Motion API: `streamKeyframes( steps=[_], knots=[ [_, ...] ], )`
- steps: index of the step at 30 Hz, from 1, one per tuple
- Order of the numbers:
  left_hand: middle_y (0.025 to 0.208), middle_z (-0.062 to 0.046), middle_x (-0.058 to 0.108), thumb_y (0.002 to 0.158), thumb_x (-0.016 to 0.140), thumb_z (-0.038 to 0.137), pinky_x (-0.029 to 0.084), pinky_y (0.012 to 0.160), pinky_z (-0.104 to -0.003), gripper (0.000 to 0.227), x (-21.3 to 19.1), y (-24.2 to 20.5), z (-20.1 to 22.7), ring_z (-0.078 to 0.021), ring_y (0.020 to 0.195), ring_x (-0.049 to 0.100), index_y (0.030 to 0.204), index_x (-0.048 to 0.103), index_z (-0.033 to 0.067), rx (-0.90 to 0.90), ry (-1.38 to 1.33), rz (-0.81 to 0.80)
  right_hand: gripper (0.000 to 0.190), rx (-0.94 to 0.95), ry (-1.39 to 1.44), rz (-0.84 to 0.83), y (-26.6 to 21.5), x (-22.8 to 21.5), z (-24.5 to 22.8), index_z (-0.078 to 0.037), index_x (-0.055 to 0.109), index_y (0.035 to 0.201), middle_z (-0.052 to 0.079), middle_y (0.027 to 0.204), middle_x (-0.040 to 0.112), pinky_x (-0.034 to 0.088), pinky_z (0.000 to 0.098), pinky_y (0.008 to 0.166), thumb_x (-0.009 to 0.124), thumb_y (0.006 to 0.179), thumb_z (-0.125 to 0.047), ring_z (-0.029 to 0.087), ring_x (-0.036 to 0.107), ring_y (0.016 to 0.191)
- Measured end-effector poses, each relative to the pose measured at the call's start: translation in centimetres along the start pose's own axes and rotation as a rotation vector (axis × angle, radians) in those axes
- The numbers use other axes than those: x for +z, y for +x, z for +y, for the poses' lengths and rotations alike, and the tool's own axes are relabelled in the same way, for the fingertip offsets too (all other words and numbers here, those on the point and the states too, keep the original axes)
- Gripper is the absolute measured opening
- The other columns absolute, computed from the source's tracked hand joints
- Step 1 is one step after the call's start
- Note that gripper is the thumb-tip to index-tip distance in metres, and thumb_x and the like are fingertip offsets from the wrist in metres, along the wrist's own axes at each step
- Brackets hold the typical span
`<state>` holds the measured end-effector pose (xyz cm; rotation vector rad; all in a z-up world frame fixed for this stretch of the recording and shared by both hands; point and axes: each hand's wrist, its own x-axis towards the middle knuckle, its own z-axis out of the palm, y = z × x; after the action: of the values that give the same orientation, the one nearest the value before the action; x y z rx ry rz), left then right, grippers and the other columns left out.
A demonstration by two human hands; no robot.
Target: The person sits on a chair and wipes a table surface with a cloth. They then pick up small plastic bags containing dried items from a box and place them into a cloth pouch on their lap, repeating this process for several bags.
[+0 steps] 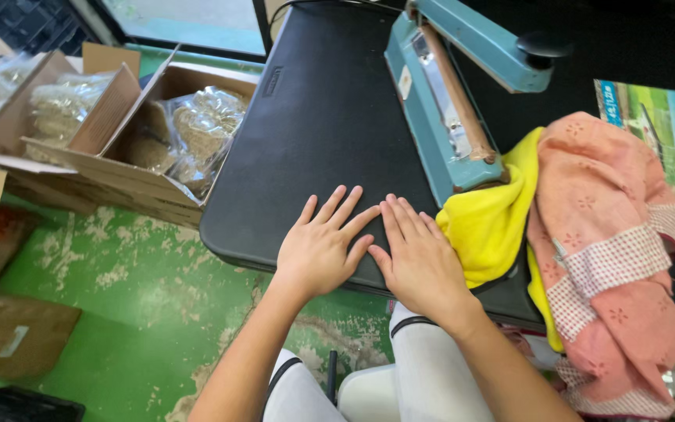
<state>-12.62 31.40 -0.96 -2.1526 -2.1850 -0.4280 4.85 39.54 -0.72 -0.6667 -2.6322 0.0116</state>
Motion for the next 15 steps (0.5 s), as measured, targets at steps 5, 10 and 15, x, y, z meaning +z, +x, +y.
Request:
streamKeyframes(
  steps=[5, 10, 15],
  knots=[
    [0.162, -0.011, 0.036, 0.1, 0.045, 0.052, 0.023, 0.118, -0.055, 0.057, 0.5, -0.5, -0.3, -0.0313, 0.15, 0.03, 0.151, 0.047, 0.0261, -0.013, -0.007, 0.021, 0.066, -0.018, 0.004, 0.002, -0.8, 0.3, 0.1, 0.005, 0.046, 0.145, 0.022, 0.151, 0.049, 0.036, 0.0469, 0.113, 0.058, 0.096, -0.038, 0.034, 0.046, 0.14],
    [0.163, -0.011, 0.035, 0.095, 0.049, 0.061, 0.022, 0.119, -0.057, 0.066, -0.8, 0.3, -3.1, -0.0321, 0.151, 0.028, 0.15, 0.047, 0.0263, 0.069, -0.038, -0.077, 0.066, 0.007, -0.004, -0.018, -0.9, 0.0, -0.2, 0.003, 0.047, 0.144, 0.021, 0.15, 0.049, 0.037, 0.046, 0.112, 0.058, 0.094, -0.038, 0.033, 0.046, 0.139],
    [0.163, -0.016, 0.03, 0.094, 0.05, 0.062, 0.018, 0.117, -0.059, 0.071, -2.7, 1.0, -3.1, -0.0376, 0.15, 0.023, 0.153, 0.042, 0.0237, 0.113, -0.011, -0.07, 0.068, 0.025, 0.029, -0.009, 0.7, -1.1, -0.5, 0.002, 0.046, 0.143, 0.019, 0.148, 0.05, 0.036, 0.0458, 0.11, 0.059, 0.091, -0.04, 0.032, 0.046, 0.138]
  ],
)
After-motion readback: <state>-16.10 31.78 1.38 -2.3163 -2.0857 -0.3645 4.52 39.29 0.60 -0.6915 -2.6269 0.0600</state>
